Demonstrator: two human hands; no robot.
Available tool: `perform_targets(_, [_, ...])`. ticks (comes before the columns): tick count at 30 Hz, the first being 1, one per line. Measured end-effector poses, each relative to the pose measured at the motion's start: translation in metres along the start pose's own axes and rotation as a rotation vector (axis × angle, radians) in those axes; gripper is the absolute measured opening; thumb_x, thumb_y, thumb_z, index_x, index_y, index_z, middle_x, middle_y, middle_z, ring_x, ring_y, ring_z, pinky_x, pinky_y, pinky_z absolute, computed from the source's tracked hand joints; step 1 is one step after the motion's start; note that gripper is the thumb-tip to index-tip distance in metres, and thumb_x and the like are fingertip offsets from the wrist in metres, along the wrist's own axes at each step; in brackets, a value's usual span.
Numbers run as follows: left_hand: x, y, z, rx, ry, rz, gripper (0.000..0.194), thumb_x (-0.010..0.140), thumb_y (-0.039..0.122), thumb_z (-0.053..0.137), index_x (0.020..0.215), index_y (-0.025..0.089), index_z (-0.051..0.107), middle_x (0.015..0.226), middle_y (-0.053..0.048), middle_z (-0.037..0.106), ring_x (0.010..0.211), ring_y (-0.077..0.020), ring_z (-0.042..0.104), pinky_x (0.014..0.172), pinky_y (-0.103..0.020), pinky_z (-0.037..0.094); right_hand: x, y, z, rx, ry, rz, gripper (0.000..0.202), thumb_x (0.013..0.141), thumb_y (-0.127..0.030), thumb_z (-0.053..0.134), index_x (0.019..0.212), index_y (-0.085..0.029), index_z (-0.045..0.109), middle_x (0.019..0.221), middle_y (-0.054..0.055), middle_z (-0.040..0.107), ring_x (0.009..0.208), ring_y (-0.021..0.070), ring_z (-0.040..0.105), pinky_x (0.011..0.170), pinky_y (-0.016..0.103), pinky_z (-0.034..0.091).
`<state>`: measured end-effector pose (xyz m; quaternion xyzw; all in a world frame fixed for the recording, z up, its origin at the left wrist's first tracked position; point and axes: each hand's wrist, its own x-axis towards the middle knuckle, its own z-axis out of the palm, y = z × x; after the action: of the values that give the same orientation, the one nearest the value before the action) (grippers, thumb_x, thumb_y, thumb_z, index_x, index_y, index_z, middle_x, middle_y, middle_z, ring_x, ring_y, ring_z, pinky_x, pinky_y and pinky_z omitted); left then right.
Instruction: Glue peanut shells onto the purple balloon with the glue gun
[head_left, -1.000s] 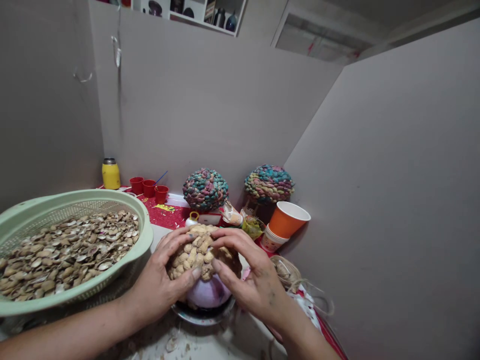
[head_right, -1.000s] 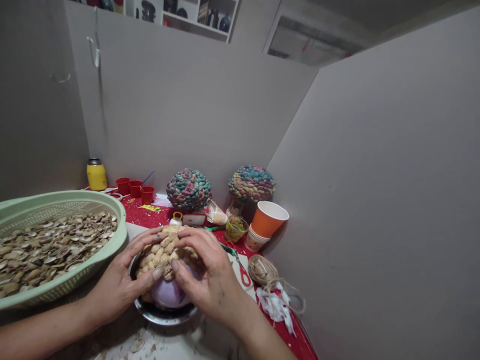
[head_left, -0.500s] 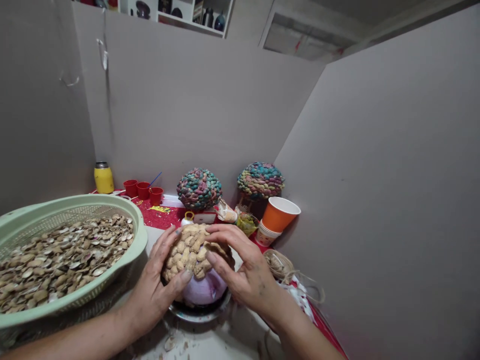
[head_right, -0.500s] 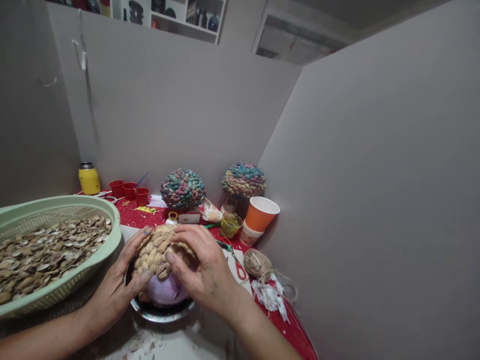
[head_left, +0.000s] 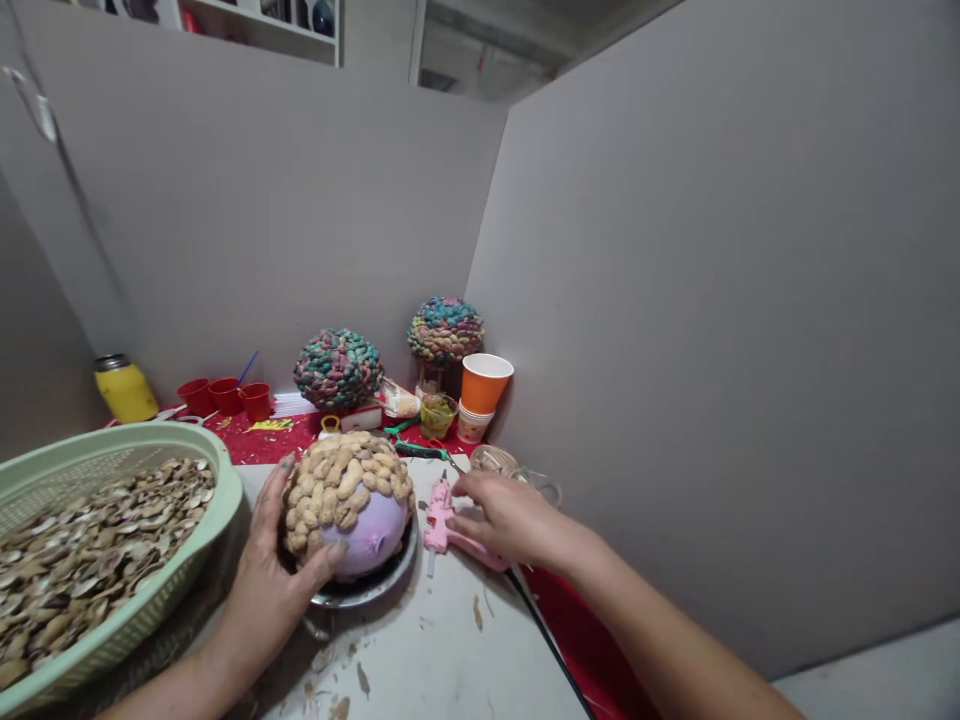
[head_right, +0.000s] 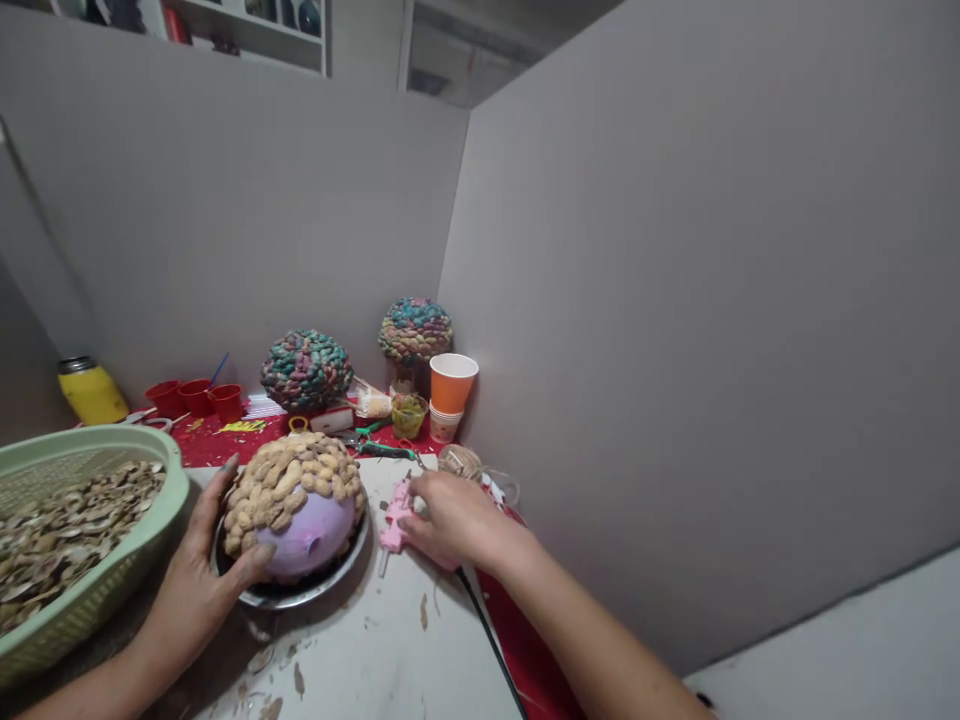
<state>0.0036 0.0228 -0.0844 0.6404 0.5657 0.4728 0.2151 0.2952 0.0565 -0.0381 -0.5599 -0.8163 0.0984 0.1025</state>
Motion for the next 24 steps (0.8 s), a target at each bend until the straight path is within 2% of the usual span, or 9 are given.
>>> perform_targets(4, [-0.001, -0.003, 0.002, 0.013, -0.005, 0.014, 0.088, 0.074, 0.046, 0.068, 0.147, 0.018, 0.026, 0.154, -0.019, 0.033, 0.141, -0.035, 0.034, 0.115, -0.056, 0.025, -0.015, 0.006, 0.026, -0.061, -0.08, 0.072, 0.019, 0.078, -0.033, 0.066, 0.087, -0.016, 0.066, 0.091, 0.01, 0.066, 0.08, 0.0249, 0.062, 0.065, 0.028, 0.037])
perform_targets(9, [0.001, -0.004, 0.002, -0.006, -0.021, 0.021, 0.089, 0.073, 0.043, 0.07, 0.146, 0.019, 0.025, 0.153, -0.02, 0.034, 0.142, -0.0354, 0.032, 0.115, -0.057, 0.024, -0.018, 0.011, 0.046, -0.015, -0.027, 0.094, 0.016, 0.085, -0.032, 0.059, 0.09, -0.017, 0.062, 0.095, 0.009, 0.065, 0.083, 0.024, 0.061, 0.067, 0.029, 0.037])
perform_targets(13, [0.001, -0.008, 0.001, -0.019, -0.03, 0.047, 0.088, 0.074, 0.044, 0.07, 0.146, 0.021, 0.026, 0.153, -0.02, 0.033, 0.141, -0.0364, 0.032, 0.115, -0.059, 0.022, -0.018, 0.016, 0.052, 0.127, 0.027, 0.088, 0.019, 0.085, -0.031, 0.059, 0.096, -0.017, 0.065, 0.095, 0.009, 0.065, 0.085, 0.0245, 0.061, 0.073, 0.031, 0.04])
perform_targets(18, [0.002, -0.011, 0.0, -0.047, -0.042, 0.062, 0.088, 0.073, 0.042, 0.072, 0.146, 0.023, 0.027, 0.153, -0.018, 0.035, 0.14, -0.0358, 0.035, 0.114, -0.058, 0.025, -0.025, 0.024, 0.039, 0.457, 0.111, 0.097, 0.034, 0.08, -0.04, 0.065, 0.103, -0.016, 0.069, 0.103, 0.011, 0.069, 0.093, 0.0285, 0.061, 0.083, 0.038, 0.045])
perform_targets(22, [0.002, -0.006, -0.003, -0.032, -0.061, 0.072, 0.087, 0.074, 0.044, 0.07, 0.146, 0.02, 0.027, 0.152, -0.02, 0.036, 0.14, -0.0374, 0.035, 0.113, -0.06, 0.026, -0.033, 0.029, 0.013, 0.792, 0.188, 0.146, 0.048, 0.082, -0.056, 0.061, 0.107, -0.014, 0.066, 0.081, 0.007, 0.067, 0.064, 0.0198, 0.059, 0.06, 0.031, 0.048])
perform_targets(24, [0.002, -0.005, -0.004, -0.012, -0.043, 0.086, 0.088, 0.075, 0.046, 0.069, 0.147, 0.018, 0.026, 0.152, -0.022, 0.034, 0.141, -0.0385, 0.032, 0.113, -0.061, 0.024, -0.036, 0.03, 0.002, 0.939, 0.268, 0.149, 0.055, 0.086, -0.064, 0.053, 0.112, -0.017, 0.062, 0.079, 0.005, 0.063, 0.059, 0.0157, 0.055, 0.056, 0.028, 0.047])
